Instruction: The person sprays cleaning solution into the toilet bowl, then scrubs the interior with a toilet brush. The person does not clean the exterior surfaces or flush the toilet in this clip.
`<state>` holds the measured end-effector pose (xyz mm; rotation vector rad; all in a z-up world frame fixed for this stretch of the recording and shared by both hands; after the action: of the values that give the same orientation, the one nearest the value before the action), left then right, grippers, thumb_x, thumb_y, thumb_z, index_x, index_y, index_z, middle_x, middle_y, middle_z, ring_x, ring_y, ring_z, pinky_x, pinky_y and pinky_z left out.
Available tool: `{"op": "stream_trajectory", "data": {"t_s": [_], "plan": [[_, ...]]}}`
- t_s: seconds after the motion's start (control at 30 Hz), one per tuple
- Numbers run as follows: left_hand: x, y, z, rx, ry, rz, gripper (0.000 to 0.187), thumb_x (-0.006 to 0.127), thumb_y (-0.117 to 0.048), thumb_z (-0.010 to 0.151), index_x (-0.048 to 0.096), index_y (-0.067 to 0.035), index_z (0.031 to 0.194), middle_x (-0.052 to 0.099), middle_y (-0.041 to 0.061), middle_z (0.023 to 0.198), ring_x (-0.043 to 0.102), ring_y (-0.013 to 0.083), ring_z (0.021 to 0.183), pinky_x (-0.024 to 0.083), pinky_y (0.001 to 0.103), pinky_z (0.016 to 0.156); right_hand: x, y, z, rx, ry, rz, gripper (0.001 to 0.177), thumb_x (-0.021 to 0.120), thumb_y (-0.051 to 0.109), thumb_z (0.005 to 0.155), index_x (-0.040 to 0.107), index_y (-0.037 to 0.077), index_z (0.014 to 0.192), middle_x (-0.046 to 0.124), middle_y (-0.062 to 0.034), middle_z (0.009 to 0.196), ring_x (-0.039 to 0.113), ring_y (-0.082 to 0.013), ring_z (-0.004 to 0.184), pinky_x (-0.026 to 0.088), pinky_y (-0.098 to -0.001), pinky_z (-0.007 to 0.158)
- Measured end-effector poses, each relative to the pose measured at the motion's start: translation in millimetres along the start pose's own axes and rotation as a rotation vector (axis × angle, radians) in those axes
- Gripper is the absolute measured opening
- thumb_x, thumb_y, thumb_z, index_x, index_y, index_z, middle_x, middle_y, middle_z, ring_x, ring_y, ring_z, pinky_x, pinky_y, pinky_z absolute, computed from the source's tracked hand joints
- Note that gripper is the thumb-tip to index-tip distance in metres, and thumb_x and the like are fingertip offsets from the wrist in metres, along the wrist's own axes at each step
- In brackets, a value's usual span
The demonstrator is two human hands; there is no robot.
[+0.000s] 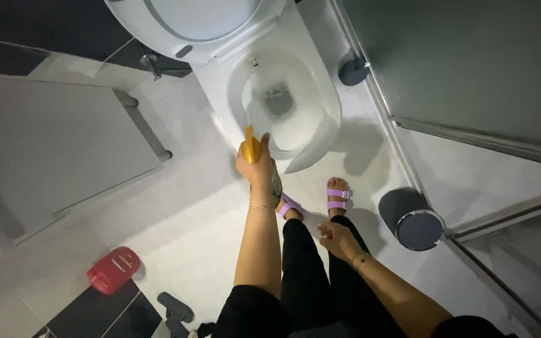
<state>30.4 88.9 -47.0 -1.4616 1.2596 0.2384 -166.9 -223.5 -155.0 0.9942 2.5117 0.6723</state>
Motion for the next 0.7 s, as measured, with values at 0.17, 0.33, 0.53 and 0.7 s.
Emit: {"op": "stream_trajectory", "data": {"t_s": [0.17,0.33,0.53,0.7], "plan": [[-7.0,26.8,8.4,-0.055,-0.031,-0.055,0.043,0.090,-0.049,0.066,0.066,-0.018,0.083,0.071,0.007,0.079,0.072,0.0324,0.090,0.053,0.039,0.085,4.7,-14.8,5.3,-0.002,0.021,-0.004,0.052,0.072,0.023,0.076,0.068,0.010,0.126,0.074,-0.0124,0.106,0.070,-0.0262,0.097,0.057,-0.0402,0.082],[-19.2,42.8,-10.4,-0.109,-0.051,-0.094,0.039,0.089,-0.042,0.071,0.066,-0.012,0.079,0.068,0.012,0.075,0.070,0.0326,0.081,0.051,0.038,0.081,-2.9,4.8,-7.3,0.010,0.030,0.015,0.048,0.071,0.019,0.077,0.071,0.009,0.124,0.074,-0.0131,0.105,0.068,-0.0243,0.095,0.056,-0.0403,0.082],[-20.6,68.1,-34.5,-0.167,-0.004,-0.144,0.043,0.094,-0.042,0.063,0.070,-0.016,0.085,0.072,0.005,0.083,0.072,0.0263,0.090,0.050,0.033,0.090,-0.9,12.4,-9.7,0.047,0.068,-0.051,0.045,0.074,0.016,0.079,0.070,0.011,0.124,0.074,-0.0111,0.108,0.069,-0.0250,0.099,0.056,-0.0372,0.083],[-30.1,95.8,-63.8,-0.316,-0.033,-0.098,0.039,0.093,-0.043,0.063,0.069,-0.016,0.078,0.071,0.005,0.077,0.072,0.0256,0.086,0.052,0.031,0.084,0.5,17.8,-15.4,0.054,0.048,-0.059,0.045,0.073,0.016,0.081,0.068,0.011,0.125,0.074,-0.0124,0.108,0.069,-0.0284,0.102,0.056,-0.0403,0.084]]}}
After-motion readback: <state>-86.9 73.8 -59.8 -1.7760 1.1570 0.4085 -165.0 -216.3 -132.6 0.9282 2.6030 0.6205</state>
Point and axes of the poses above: each hand's wrist, its own z-axis towards the middle knuckle, its own x-axis out of the palm, y = z × x, the point moved 9 cm from there along z, towards the middle knuckle
